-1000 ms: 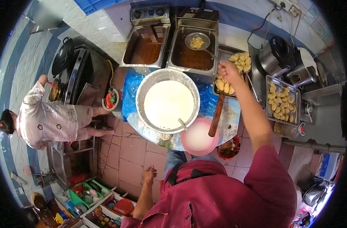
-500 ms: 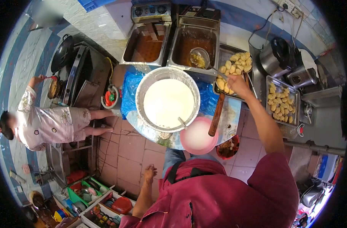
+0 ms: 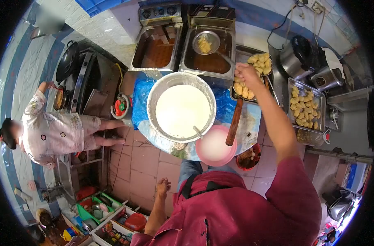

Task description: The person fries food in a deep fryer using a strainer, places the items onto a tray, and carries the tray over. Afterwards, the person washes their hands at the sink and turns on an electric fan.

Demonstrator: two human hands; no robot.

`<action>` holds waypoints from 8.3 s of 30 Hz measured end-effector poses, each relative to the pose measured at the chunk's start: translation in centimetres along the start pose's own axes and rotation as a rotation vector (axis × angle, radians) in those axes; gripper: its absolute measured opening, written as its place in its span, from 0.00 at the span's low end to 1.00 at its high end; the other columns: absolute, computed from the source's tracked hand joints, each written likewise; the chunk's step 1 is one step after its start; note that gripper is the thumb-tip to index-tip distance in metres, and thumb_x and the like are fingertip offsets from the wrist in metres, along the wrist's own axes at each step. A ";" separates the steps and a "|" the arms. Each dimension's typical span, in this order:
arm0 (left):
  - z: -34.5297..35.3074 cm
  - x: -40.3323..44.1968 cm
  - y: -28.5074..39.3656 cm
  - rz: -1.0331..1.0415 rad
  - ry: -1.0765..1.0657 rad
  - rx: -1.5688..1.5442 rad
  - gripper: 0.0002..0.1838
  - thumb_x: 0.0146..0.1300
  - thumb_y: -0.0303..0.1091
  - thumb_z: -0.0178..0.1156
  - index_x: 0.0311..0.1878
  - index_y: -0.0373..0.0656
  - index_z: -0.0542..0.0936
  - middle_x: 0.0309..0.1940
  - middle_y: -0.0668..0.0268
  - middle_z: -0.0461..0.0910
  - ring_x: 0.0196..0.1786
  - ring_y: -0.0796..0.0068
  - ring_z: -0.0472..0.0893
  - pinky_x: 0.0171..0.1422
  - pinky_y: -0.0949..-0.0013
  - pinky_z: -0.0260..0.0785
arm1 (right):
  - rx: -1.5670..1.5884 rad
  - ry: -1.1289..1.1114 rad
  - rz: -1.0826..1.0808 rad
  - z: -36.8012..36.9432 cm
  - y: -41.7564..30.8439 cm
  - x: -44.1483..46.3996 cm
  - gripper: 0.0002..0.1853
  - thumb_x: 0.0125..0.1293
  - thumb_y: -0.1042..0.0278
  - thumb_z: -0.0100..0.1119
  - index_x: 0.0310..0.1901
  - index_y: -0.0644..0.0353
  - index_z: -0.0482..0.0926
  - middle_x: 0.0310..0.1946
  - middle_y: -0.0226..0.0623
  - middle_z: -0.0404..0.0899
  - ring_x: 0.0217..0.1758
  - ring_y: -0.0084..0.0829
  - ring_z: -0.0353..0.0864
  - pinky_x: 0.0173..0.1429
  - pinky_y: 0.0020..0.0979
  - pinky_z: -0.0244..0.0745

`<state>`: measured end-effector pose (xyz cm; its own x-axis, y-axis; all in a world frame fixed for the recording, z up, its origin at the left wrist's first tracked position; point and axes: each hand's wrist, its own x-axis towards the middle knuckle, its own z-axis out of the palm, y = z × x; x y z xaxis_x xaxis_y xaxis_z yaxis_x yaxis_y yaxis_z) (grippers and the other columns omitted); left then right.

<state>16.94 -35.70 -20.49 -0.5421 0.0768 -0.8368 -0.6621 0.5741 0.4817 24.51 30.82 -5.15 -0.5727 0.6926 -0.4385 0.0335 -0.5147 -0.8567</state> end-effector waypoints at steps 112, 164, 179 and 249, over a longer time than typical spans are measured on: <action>38.0 -9.3 30.6 0.181 -0.580 -0.384 0.10 0.68 0.34 0.50 0.49 0.44 0.74 0.25 0.72 0.74 0.22 0.82 0.69 0.23 0.80 0.61 | -1.158 0.557 -0.038 -26.4 10.4 -1.0 0.23 0.65 0.47 0.50 0.49 0.59 0.74 0.42 0.50 0.81 0.48 0.49 0.79 0.53 0.45 0.73; 35.3 -10.2 31.4 0.244 -0.526 -0.278 0.12 0.68 0.38 0.53 0.50 0.43 0.75 0.28 0.73 0.73 0.25 0.83 0.68 0.27 0.81 0.62 | -1.777 1.108 0.563 -60.4 0.2 -28.6 0.12 0.66 0.66 0.46 0.43 0.61 0.78 0.38 0.46 0.83 0.39 0.42 0.85 0.41 0.41 0.81; 35.0 -8.5 30.8 0.216 -0.659 -0.349 0.12 0.67 0.37 0.54 0.49 0.42 0.74 0.27 0.71 0.73 0.22 0.83 0.66 0.20 0.80 0.56 | -1.095 0.925 -0.250 -41.9 5.8 -23.9 0.16 0.64 0.53 0.52 0.40 0.59 0.78 0.35 0.52 0.80 0.38 0.52 0.80 0.41 0.44 0.73; 34.4 -8.1 30.9 0.243 -0.669 -0.327 0.09 0.70 0.33 0.46 0.47 0.44 0.74 0.26 0.70 0.73 0.23 0.81 0.67 0.26 0.77 0.60 | -0.029 0.937 0.101 -30.8 11.0 -27.1 0.01 0.60 0.75 0.46 0.33 0.57 0.68 0.18 0.32 0.70 0.15 0.26 0.70 0.18 0.30 0.68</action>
<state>18.69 9.44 -7.83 -0.3326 0.7042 -0.6273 -0.7400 0.2175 0.6364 65.61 22.00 -11.04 0.3254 0.7765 -0.5396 0.0750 -0.5900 -0.8039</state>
